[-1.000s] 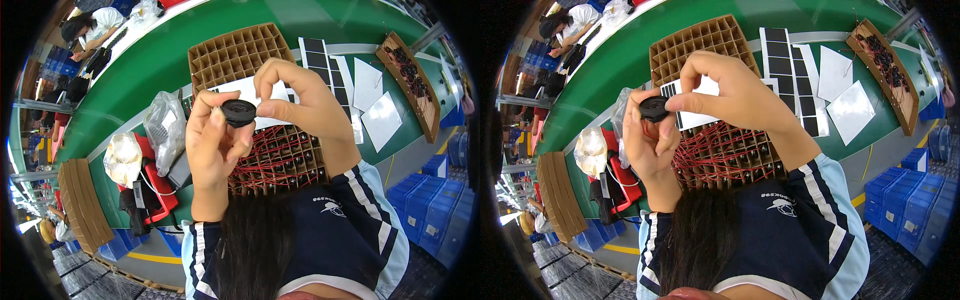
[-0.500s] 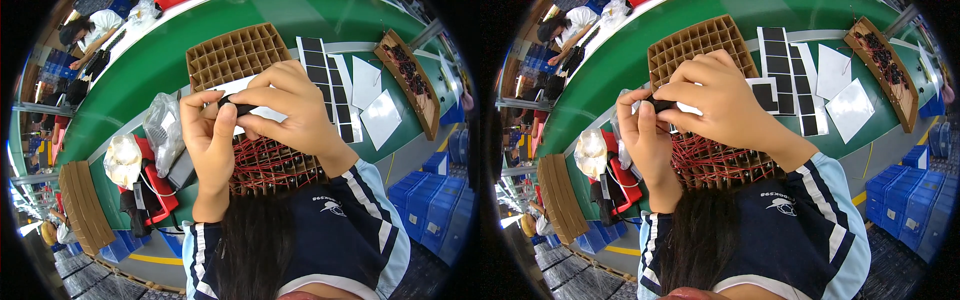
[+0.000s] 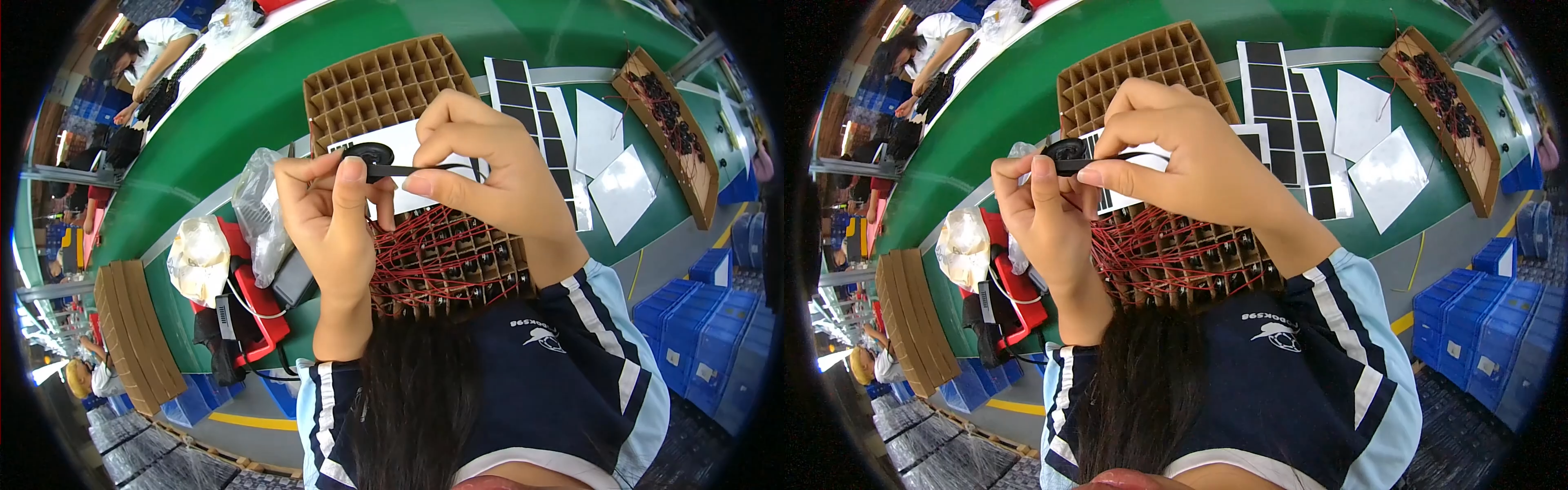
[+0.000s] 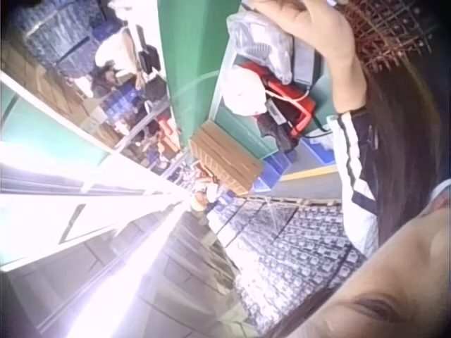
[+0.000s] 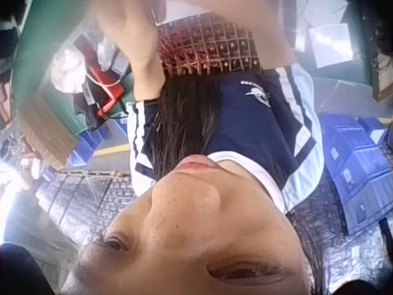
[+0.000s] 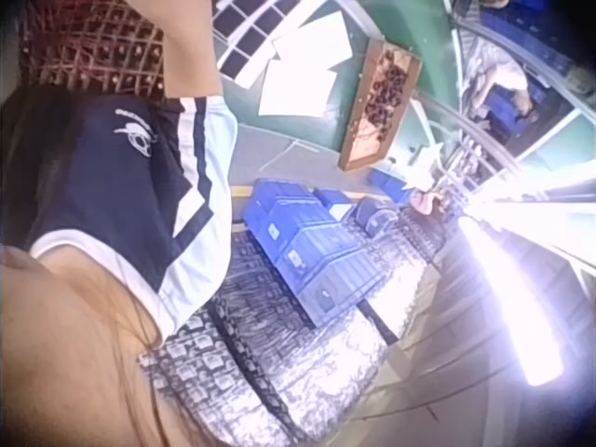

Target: Assembling small electronic components with wires and applying adhesive labels at a factory workbench.

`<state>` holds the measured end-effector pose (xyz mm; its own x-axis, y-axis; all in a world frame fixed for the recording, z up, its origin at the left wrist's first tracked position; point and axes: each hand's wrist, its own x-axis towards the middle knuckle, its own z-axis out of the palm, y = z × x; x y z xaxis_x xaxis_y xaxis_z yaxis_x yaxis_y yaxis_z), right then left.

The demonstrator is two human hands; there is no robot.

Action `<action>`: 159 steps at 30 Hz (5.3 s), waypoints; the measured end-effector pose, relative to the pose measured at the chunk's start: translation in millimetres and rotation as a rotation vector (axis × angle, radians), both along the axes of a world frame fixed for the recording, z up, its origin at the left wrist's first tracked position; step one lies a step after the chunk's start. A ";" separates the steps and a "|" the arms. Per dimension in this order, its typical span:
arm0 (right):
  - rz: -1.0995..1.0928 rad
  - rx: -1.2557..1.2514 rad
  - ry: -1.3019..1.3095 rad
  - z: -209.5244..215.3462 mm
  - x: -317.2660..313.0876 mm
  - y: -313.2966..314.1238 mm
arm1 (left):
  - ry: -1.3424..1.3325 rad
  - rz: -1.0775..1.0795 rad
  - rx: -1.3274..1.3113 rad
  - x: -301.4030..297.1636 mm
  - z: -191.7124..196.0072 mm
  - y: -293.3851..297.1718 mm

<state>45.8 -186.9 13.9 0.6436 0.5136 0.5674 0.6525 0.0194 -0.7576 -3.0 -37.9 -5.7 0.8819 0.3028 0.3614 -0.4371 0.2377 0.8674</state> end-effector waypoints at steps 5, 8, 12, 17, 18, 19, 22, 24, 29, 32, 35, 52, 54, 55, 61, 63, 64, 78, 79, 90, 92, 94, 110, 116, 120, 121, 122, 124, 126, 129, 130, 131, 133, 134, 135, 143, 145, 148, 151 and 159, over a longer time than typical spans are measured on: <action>0.087 0.091 0.077 -8.7 9.0 7.2 | -0.024 -0.262 -0.194 -1.4 -1.4 5.2; 0.116 0.085 0.098 -9.1 10.1 5.8 | -0.009 -0.349 -0.270 0.2 -0.8 2.7; 0.127 0.054 0.144 -3.9 5.5 5.5 | 0.025 -0.377 -0.282 -2.0 1.0 5.9; -0.039 -0.101 0.102 -4.4 3.2 5.2 | 0.086 -0.286 -0.093 -0.5 -3.4 9.7; -0.039 -0.101 0.103 -5.6 5.2 5.3 | 0.087 -0.285 -0.093 -0.1 -3.1 8.5; 0.023 -0.055 0.147 -7.5 9.1 4.1 | 0.082 -0.340 -0.160 1.6 -2.0 5.1; 0.118 0.015 0.209 -10.3 10.9 4.1 | 0.087 -0.513 -0.319 1.4 -2.3 7.9; 0.161 0.040 0.226 -7.6 9.6 6.2 | 0.079 -0.202 -0.125 -0.2 -2.9 6.6; 0.036 -0.037 0.144 -9.8 8.5 4.2 | -0.018 0.097 0.401 5.0 -6.6 14.4; -0.026 -0.102 0.140 -7.4 6.2 6.7 | 0.057 0.158 0.524 1.1 -4.0 12.9; 0.090 -0.073 0.286 -6.6 8.9 4.9 | 0.123 0.018 0.225 -1.3 2.0 8.5; 0.071 -0.103 0.060 -9.3 11.9 5.9 | 0.161 -0.354 -0.100 0.3 4.4 13.2; 0.126 -0.051 0.127 -12.8 12.1 4.9 | 0.167 -0.397 -0.150 2.0 5.2 10.5; 0.113 -0.006 0.140 -15.0 11.9 8.2 | 0.159 -0.359 -0.084 2.0 4.7 9.9; 0.030 -0.045 0.078 -12.0 10.5 11.0 | 0.160 -0.247 0.060 0.4 -0.1 12.5; 0.021 -0.124 0.024 -9.0 11.2 7.9 | 0.175 -0.261 0.115 1.2 0.3 15.0; 0.016 -0.125 0.044 -8.2 11.0 6.3 | 0.173 -0.362 -0.005 1.3 1.0 15.0; 0.011 -0.010 -0.002 -13.5 12.1 9.6 | 0.114 -0.368 -0.059 0.8 -1.6 12.0; -0.012 -0.026 -0.041 -12.6 11.1 9.7 | 0.121 -0.362 -0.057 0.6 -0.5 11.6; 0.075 0.006 -0.087 -9.6 13.5 7.2 | 0.136 -0.395 -0.087 -0.5 2.5 12.7; 0.096 -0.018 -0.066 -9.3 12.6 6.5 | 0.147 -0.328 -0.020 -0.4 1.4 11.9; 0.049 -0.059 -0.138 -7.1 13.0 4.3 | 0.159 -0.260 0.046 -1.6 2.0 9.2; -0.054 0.018 -0.422 -19.2 3.9 27.1 | 0.067 -0.231 -0.121 -6.8 1.0 1.0; 0.065 0.021 -0.266 -10.7 -1.5 27.0 | 0.139 -0.127 -0.047 0.3 9.1 -0.2; 0.054 0.071 -0.274 -19.4 -0.2 28.1 | 0.076 -0.203 0.004 -2.6 8.7 7.1; 0.041 0.035 -0.291 -19.8 -0.5 28.7 | 0.087 -0.156 0.067 -3.5 7.5 6.7; 0.028 -0.002 -0.307 -19.9 -0.7 29.3 | 0.098 -0.109 0.130 -4.4 6.2 5.8; 0.083 -0.007 -0.163 -15.4 -5.9 24.6 | 0.053 -0.208 0.086 -2.7 3.8 5.6; 0.136 -0.029 -0.148 -13.2 -4.0 24.5 | -0.097 -0.017 0.194 6.4 -10.5 11.1; 0.171 -0.049 -0.220 -18.2 4.3 22.0 | -0.023 -0.116 0.023 0.0 -1.1 2.2; 0.173 -0.050 -0.220 -18.7 4.9 23.2 | -0.015 -0.096 0.109 -2.4 0.2 2.2; 0.221 0.070 -0.141 -19.3 5.3 25.3 | 0.025 -0.077 0.131 -5.2 4.0 1.8; 0.374 0.389 0.285 -25.8 -3.0 31.4 | 0.031 -0.042 0.148 -8.7 4.4 -0.6; 0.375 0.387 0.286 -23.1 -7.0 31.8 | 0.037 -0.009 0.165 -9.4 4.3 -1.7; 0.264 0.300 0.198 -18.4 -9.9 31.8 | 0.038 -0.007 0.163 -9.6 4.2 -2.4; 0.469 0.463 0.602 -22.4 -6.1 28.8 | -0.075 -0.212 0.347 -10.3 3.7 2.7; 0.433 0.501 0.649 -18.9 -6.7 29.3 | 0.008 -0.325 0.201 -15.2 5.3 0.6; 0.389 0.326 0.504 -13.5 -8.4 26.8 | -0.090 -0.356 0.242 -11.5 1.9 0.3; 0.298 0.265 0.283 -16.7 -7.4 24.5 | -0.099 -0.397 0.247 -10.2 2.7 1.7; 0.300 0.262 0.421 -15.1 -10.2 24.8 | 0.017 -0.490 0.066 -9.8 4.8 2.2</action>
